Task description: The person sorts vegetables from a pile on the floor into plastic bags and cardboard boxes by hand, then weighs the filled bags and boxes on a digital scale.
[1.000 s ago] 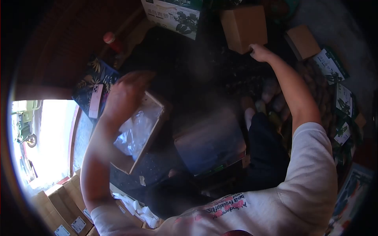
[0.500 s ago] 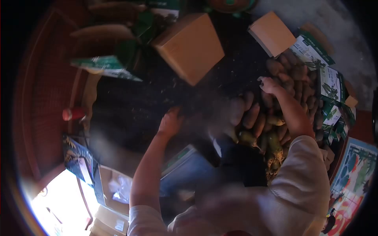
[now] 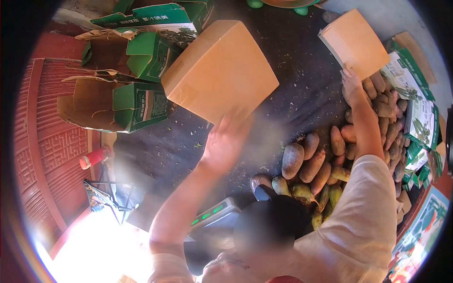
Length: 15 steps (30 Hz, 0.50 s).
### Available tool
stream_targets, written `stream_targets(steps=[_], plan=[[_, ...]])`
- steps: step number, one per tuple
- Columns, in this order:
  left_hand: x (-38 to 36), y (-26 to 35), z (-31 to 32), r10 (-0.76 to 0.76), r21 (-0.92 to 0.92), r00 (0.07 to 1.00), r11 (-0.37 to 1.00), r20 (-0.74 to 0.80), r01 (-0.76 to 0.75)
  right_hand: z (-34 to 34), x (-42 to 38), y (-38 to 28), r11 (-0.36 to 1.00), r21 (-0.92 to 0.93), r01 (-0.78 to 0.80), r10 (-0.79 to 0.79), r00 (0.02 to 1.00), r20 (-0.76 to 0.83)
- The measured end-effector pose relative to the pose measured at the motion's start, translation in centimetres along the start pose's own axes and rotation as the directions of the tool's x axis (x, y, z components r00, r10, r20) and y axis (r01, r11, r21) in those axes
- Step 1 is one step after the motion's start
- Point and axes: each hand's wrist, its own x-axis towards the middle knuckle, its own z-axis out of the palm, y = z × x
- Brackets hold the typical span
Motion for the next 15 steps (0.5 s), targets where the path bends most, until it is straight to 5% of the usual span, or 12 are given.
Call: stream_targets(steps=[4, 8, 11, 15], plan=[[9.0, 0.6, -2.2, 0.21, 0.256, 0.975, 0.948, -0.068, -0.186, 0.1, 0.6, 2.9, 0.876, -0.482, 0.03, -0.043, 0.999, -0.016], [14.6, -0.5, -1.7, 0.086, 0.577, 0.991, 0.806, 0.106, -0.132, 7.4, 7.4, 2.6, 0.889, -0.454, 0.067, -0.137, 0.983, -0.124], [16.5, -0.8, -2.8, -0.154, 0.729, 0.953, 0.678, 0.26, -0.09, 5.7, 4.8, 5.0, 0.896, -0.424, 0.132, -0.105, 0.991, 0.086], [16.5, -0.7, -3.2, -0.208, 0.765, 0.926, 0.633, 0.316, -0.119, 3.1, -0.5, 6.4, 0.87, -0.493, 0.029, 0.007, 0.997, 0.073]])
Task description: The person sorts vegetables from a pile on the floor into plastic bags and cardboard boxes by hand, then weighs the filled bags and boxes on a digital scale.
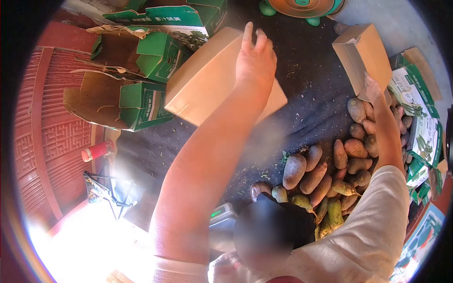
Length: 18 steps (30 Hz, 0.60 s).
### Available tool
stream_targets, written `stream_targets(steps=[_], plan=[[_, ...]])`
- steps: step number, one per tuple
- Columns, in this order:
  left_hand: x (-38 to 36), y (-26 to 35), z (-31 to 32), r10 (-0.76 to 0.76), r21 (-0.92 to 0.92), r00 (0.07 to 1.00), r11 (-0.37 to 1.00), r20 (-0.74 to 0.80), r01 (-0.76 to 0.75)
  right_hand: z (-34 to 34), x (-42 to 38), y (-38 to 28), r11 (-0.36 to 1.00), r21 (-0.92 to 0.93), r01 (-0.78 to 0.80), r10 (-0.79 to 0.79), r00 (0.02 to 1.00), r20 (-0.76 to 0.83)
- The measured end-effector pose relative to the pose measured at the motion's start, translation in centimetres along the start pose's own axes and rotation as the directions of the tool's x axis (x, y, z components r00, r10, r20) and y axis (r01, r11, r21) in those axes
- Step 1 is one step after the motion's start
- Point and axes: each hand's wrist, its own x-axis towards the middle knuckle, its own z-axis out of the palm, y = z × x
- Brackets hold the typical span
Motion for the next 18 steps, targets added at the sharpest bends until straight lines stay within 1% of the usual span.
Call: stream_targets(steps=[2, 5, 6, 7, 8, 9, 10, 11, 12, 15, 16, 18], plan=[[-0.9, -0.1, -1.7, 0.016, -0.015, 0.99, 1.0, 0.137, -0.014, -0.1, -2.3, 0.6, 0.998, -0.03, -0.049, 0.05, 0.999, 0.022], [-4.1, -0.3, -2.9, 0.101, -0.055, 0.957, 0.994, 0.273, -0.089, 2.4, -3.3, 0.3, 0.994, 0.1, -0.044, 0.053, 0.995, -0.089], [-5.5, -0.7, -3.3, 0.156, -0.053, 0.943, 0.988, 0.293, -0.147, 2.8, -5.1, 0.7, 0.989, 0.148, -0.021, 0.053, 0.974, -0.218], [-7.7, -0.6, -2.6, 0.107, -0.111, 0.987, 0.989, 0.116, -0.095, 3.0, -6.3, 1.0, 0.977, 0.196, -0.083, 0.133, 0.957, -0.259], [-9.6, -0.7, -1.9, 0.121, -0.072, 0.991, 0.99, 0.047, -0.118, 2.8, -7.1, 0.9, 0.958, 0.251, -0.137, 0.21, 0.932, -0.294], [-11.5, -1.2, -1.5, 0.132, -0.026, 0.991, 0.991, -0.026, -0.133, 1.8, -8.9, 1.4, 0.921, 0.343, -0.182, 0.295, 0.903, -0.313], [-13.6, -1.9, -1.1, 0.151, -0.022, 0.988, 0.988, -0.039, -0.152, 0.9, -10.8, 1.8, 0.874, 0.437, -0.215, 0.378, 0.865, -0.33], [-15.6, -2.5, -0.6, 0.168, -0.017, 0.984, 0.985, -0.056, -0.169, -1.7, -14.2, 3.1, 0.8, 0.555, -0.228, 0.46, 0.828, -0.321], [-17.9, -2.8, -0.1, 0.113, -0.02, 0.982, 0.993, -0.153, -0.118, -3.3, -16.7, 4.0, 0.712, 0.662, -0.234, 0.538, 0.787, -0.301], [-24.7, -5.0, 1.1, 0.068, -0.22, 0.942, 0.964, -0.329, -0.147, -5.6, -21.3, 4.0, 0.653, 0.729, -0.202, 0.697, 0.537, -0.476], [-27.3, -5.4, 0.8, 0.042, -0.258, 0.935, 0.956, -0.353, -0.14, -6.3, -22.5, 4.0, 0.648, 0.73, -0.215, 0.712, 0.511, -0.482], [-32.1, -5.5, 1.1, 0.0, -0.295, 0.918, 0.947, -0.396, -0.127, -8.6, -25.3, 3.9, 0.548, 0.803, -0.233, 0.782, 0.484, -0.393]])
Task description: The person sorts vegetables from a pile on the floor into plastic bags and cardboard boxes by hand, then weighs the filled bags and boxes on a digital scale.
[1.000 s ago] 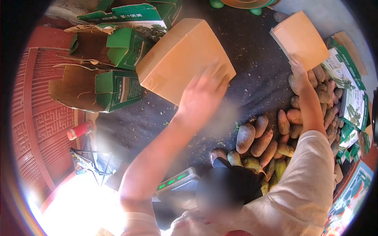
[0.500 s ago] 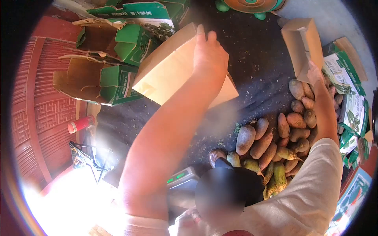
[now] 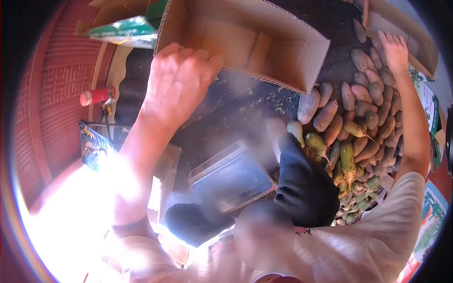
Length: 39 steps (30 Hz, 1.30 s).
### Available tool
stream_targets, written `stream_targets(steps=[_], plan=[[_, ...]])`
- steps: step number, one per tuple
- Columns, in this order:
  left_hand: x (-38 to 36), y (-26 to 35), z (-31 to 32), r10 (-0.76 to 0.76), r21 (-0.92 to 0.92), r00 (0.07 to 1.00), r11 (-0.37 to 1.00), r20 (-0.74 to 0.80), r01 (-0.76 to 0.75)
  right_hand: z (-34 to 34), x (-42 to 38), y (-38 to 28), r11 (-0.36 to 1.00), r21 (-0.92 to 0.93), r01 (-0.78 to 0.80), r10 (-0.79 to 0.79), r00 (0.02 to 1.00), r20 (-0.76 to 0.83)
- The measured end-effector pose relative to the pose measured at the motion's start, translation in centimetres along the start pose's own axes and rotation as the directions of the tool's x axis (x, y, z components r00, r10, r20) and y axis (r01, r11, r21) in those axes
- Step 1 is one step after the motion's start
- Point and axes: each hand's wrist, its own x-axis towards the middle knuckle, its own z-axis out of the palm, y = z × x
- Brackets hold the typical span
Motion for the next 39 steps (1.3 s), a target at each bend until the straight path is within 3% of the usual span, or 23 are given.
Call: stream_targets(steps=[1, 2, 5, 8, 12, 15, 16, 17, 19, 21, 23, 27, 31, 32, 37, 39], plan=[[-2.1, 0.4, -0.5, -0.016, -0.019, 0.999, 1.0, -0.028, 0.016, -1.6, -0.3, -0.7, 0.998, 0.023, -0.053, 0.053, 0.999, 0.0], [-4.0, 0.8, -0.9, -0.033, -0.026, 0.998, 0.999, -0.06, 0.032, -2.8, -0.5, -1.5, 0.984, 0.159, -0.074, 0.092, 0.99, -0.107], [-9.7, 2.2, -1.6, -0.076, -0.05, 0.988, 0.996, -0.134, 0.07, -7.3, -1.2, -4.6, 0.937, 0.307, -0.167, 0.18, 0.984, -0.013], [-15.1, 4.3, -2.2, -0.094, -0.096, 0.984, 0.992, -0.151, 0.08, -11.7, -1.4, -8.6, 0.907, 0.374, -0.196, 0.234, 0.97, -0.06], [-23.2, 8.2, -3.1, -0.104, -0.21, 0.981, 0.975, -0.166, 0.067, -19.5, -1.8, -14.4, 0.916, 0.393, -0.083, 0.189, 0.953, -0.238], [-29.4, 11.9, -4.7, -0.109, -0.24, 0.989, 0.967, -0.099, 0.082, -29.3, -5.4, -19.3, 0.856, 0.496, 0.143, 0.178, 0.82, -0.544], [-31.5, 13.2, -5.0, -0.093, -0.258, 0.993, 0.964, -0.077, 0.07, -29.7, -5.7, -19.1, 0.832, 0.512, 0.213, 0.141, 0.812, -0.566], [-33.5, 14.7, -5.2, -0.104, -0.288, 0.992, 0.955, -0.072, 0.079, -30.6, -6.7, -19.1, 0.737, 0.616, 0.278, 0.104, 0.854, -0.509], [-36.9, 17.6, -5.5, -0.115, -0.342, 0.991, 0.936, -0.068, 0.086, -27.1, -6.8, -19.1, 0.719, 0.605, 0.342, 0.004, 0.869, -0.496], [-39.6, 20.2, -5.4, -0.126, -0.39, 0.991, 0.916, -0.043, 0.1, -30.0, -8.9, -21.7, 0.667, 0.616, 0.419, -0.142, 0.883, -0.448], [-41.4, 22.5, -4.1, -0.116, -0.423, 0.988, 0.904, -0.102, 0.062, -31.8, -10.6, -25.1, 0.634, 0.581, 0.511, -0.193, 0.832, -0.52], [-43.6, 25.6, -1.9, -0.071, -0.491, 0.996, 0.867, 0.055, 0.089, -33.2, -11.4, -32.2, 0.624, 0.574, 0.531, -0.313, 0.842, -0.439], [-44.0, 27.3, 1.1, 0.182, -0.481, 0.971, 0.872, 0.155, -0.087, -33.5, -11.7, -36.7, 0.62, 0.565, 0.544, -0.368, 0.838, -0.402], [-44.2, 27.6, 1.5, 0.211, -0.504, 0.973, 0.852, 0.09, -0.138, -33.6, -11.8, -37.8, 0.61, 0.569, 0.551, -0.388, 0.834, -0.392], [-42.7, 27.7, 0.8, 0.248, -0.562, 0.944, 0.823, 0.215, -0.088, -34.0, -12.9, -41.5, 0.526, 0.609, 0.594, -0.456, 0.801, -0.387], [-42.9, 26.5, -1.3, 0.085, -0.521, 0.994, 0.852, 0.064, -0.039, -34.0, -13.1, -42.0, 0.571, 0.53, 0.627, -0.575, 0.766, -0.286]])
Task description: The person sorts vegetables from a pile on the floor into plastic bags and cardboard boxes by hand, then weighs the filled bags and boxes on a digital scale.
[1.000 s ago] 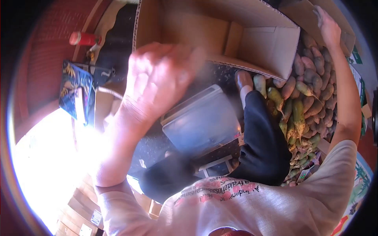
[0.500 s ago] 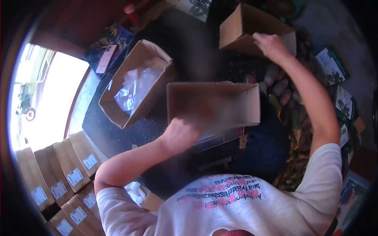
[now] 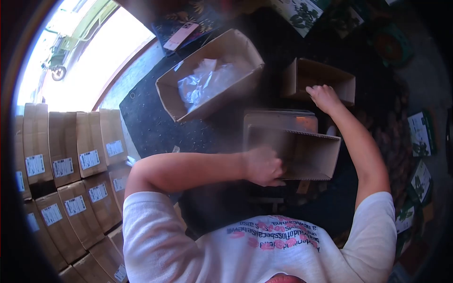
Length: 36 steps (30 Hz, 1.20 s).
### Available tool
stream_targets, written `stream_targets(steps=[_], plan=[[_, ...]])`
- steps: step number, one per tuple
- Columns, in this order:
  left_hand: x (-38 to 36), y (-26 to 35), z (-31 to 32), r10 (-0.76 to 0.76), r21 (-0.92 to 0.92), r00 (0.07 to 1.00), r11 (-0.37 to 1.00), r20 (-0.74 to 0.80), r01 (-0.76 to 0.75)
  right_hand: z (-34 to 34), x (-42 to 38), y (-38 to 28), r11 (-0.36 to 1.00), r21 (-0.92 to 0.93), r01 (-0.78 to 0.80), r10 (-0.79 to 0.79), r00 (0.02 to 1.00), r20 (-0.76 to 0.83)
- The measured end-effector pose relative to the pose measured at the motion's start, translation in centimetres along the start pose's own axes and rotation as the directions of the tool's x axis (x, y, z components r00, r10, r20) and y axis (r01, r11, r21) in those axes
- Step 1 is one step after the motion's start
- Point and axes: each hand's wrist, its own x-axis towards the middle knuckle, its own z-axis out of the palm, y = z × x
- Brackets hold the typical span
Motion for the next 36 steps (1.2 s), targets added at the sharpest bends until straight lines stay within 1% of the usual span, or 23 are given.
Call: stream_targets(steps=[2, 4, 5, 6, 7, 9, 12, 13, 16, 17, 19, 20, 22, 24, 26, 27, 28, 29, 30, 31, 32, 34, 36], plan=[[-0.7, -1.3, -4.2, -0.084, 0.019, 0.968, 0.996, -0.238, 0.091, 0.2, 0.0, -0.3, 0.999, -0.031, 0.008, -0.007, 0.999, 0.046], [-3.6, -5.9, -5.1, -0.273, 0.046, 0.822, 0.939, -0.499, 0.34, -0.3, 0.1, -1.0, 1.0, -0.02, -0.011, 0.013, 0.998, 0.063], [-5.8, -8.4, -5.3, -0.555, 0.04, 0.701, 0.771, -0.448, 0.636, -1.3, -0.1, -1.3, 0.999, 0.001, -0.034, 0.034, 0.998, 0.057], [-8.3, -11.2, -5.3, -0.79, 0.033, 0.476, 0.504, -0.386, 0.863, -2.6, -0.2, -1.4, 0.998, 0.019, -0.06, 0.059, 0.997, 0.051], [-13.0, -15.7, -4.7, -0.882, -0.237, 0.143, 0.272, -0.45, 0.933, -4.2, 0.4, -2.1, 0.99, 0.128, -0.065, 0.072, 0.996, -0.049], [-15.9, -18.1, -2.1, -0.923, -0.3, -0.006, 0.119, -0.385, 0.946, -6.7, 1.5, -3.3, 0.96, 0.28, 0.014, 0.06, 0.965, -0.254], [-15.4, -19.9, 0.9, -0.963, -0.279, -0.155, -0.09, -0.221, 0.956, -9.0, 5.5, -7.4, 0.89, 0.425, 0.165, -0.013, 0.941, -0.338], [-15.6, -20.7, 1.0, -0.985, -0.387, -0.157, -0.12, -0.066, 0.914, -9.9, 6.9, -9.1, 0.898, 0.396, 0.192, -0.068, 0.949, -0.308], [-15.7, -20.2, -0.7, -0.978, -0.465, -0.181, -0.113, -0.105, 0.878, -10.6, 11.0, -13.6, 0.916, 0.312, 0.251, -0.175, 0.952, -0.252], [-15.3, -19.5, -2.1, -0.953, -0.492, -0.215, -0.084, -0.215, 0.867, -11.1, 12.1, -14.9, 0.898, 0.346, 0.271, -0.174, 0.942, -0.287], [-16.1, -19.1, -4.8, -0.963, -0.751, -0.051, 0.172, -0.264, 0.637, -11.4, 14.0, -18.1, 0.862, 0.412, 0.295, -0.099, 0.895, -0.434], [-15.3, -17.8, -7.0, -0.964, -0.848, -0.03, 0.217, -0.263, 0.484, -10.7, 15.0, -20.0, 0.845, 0.438, 0.307, -0.024, 0.84, -0.542], [-14.4, -16.9, -9.7, -0.904, -0.864, 0.171, 0.425, -0.392, 0.268, -11.0, 16.0, -21.8, 0.781, 0.539, 0.316, 0.118, 0.772, -0.625], [-14.0, -14.9, -13.0, -0.837, -0.888, 0.305, 0.453, -0.454, -0.079, -11.7, 16.4, -22.4, 0.66, 0.689, 0.3, 0.247, 0.779, -0.576], [-15.6, -14.6, -14.3, -0.838, -0.84, 0.06, 0.539, -0.543, -0.06, -12.9, 16.4, -19.6, 0.637, 0.711, 0.298, 0.388, 0.673, -0.63], [-16.5, -14.5, -14.3, -0.805, -0.799, 0.008, 0.587, -0.593, -0.127, -13.5, 15.7, -18.1, 0.607, 0.741, 0.287, 0.467, 0.626, -0.625], [-16.7, -15.1, -13.6, -0.767, -0.766, 0.004, 0.64, -0.641, -0.061, -14.3, 15.1, -16.6, 0.51, 0.798, 0.323, 0.521, 0.621, -0.585], [-16.6, -16.4, -11.7, -0.729, -0.729, 0.002, 0.685, -0.685, 0.005, -14.9, 14.0, -15.5, 0.104, 0.933, 0.344, 0.636, 0.699, -0.328], [-16.5, -18.0, -9.5, -0.69, -0.688, 0.003, 0.722, -0.723, 0.074, -15.5, 13.1, -15.1, -0.034, 0.932, 0.361, 0.68, 0.691, -0.243], [-16.2, -20.5, -6.8, -0.679, -0.672, 0.042, 0.733, -0.733, 0.109, -16.3, 12.2, -14.9, -0.096, 0.933, 0.347, 0.675, 0.712, -0.195], [-15.1, -21.6, -4.8, -0.641, -0.596, 0.114, 0.755, -0.759, 0.273, -17.0, 11.7, -14.6, -0.152, 0.93, 0.335, 0.668, 0.728, -0.153], [-12.3, -22.5, -3.0, -0.572, -0.384, 0.292, 0.772, -0.767, 0.506, -17.2, 11.0, -14.2, -0.078, 0.926, 0.369, 0.63, 0.739, -0.241], [-9.9, -23.7, -2.1, -0.739, -0.415, 0.379, 0.644, -0.557, 0.643, -17.3, 10.4, -13.9, -0.049, 0.909, 0.415, 0.637, 0.713, -0.291]])
